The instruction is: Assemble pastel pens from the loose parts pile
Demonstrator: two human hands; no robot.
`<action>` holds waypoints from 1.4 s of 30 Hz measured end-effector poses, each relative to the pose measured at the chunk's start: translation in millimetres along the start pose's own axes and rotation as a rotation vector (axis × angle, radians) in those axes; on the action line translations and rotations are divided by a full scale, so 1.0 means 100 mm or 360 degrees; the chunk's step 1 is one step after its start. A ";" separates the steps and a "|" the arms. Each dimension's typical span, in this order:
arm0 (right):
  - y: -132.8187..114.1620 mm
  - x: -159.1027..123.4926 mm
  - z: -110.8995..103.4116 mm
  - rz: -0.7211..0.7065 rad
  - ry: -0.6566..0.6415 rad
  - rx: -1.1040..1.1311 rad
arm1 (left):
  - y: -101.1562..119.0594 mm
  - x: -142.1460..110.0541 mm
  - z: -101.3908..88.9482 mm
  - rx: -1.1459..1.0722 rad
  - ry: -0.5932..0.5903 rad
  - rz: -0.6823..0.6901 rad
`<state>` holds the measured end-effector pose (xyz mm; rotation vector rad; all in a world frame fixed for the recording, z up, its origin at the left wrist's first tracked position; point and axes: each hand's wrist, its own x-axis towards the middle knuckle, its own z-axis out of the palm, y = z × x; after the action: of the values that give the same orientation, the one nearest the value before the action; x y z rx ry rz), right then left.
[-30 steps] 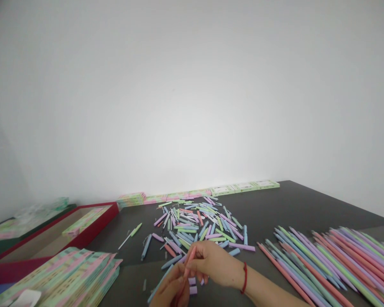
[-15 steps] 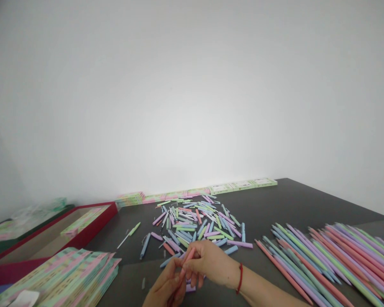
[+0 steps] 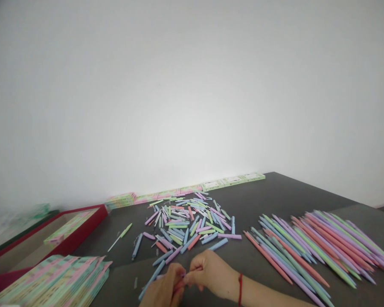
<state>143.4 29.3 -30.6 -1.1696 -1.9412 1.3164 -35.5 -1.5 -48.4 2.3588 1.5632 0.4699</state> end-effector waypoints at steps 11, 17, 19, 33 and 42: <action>-0.12 -0.25 -0.14 -0.0300 0.0006 -0.0401 | 0.07 -0.04 -0.09 0.0271 0.0082 0.0179; -0.11 -0.25 -0.16 -0.0294 -0.0014 -0.0364 | 0.05 -0.04 -0.03 0.0350 0.0116 0.0147; -0.10 -0.25 -0.16 -0.0203 -0.0126 -0.0263 | 0.05 -0.04 -0.01 0.0334 0.0145 0.0163; -0.06 -0.23 -0.17 -0.0176 -0.0155 -0.0179 | 0.10 -0.06 -0.09 0.0435 0.0168 0.0192; -0.06 -0.25 -0.16 -0.0204 -0.0182 -0.0304 | 0.05 -0.07 -0.06 0.0560 0.0271 0.0319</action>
<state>166.3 14.8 -17.9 -1.0561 -2.2258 1.1751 -36.5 -9.8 -41.7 2.8273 1.5986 0.4824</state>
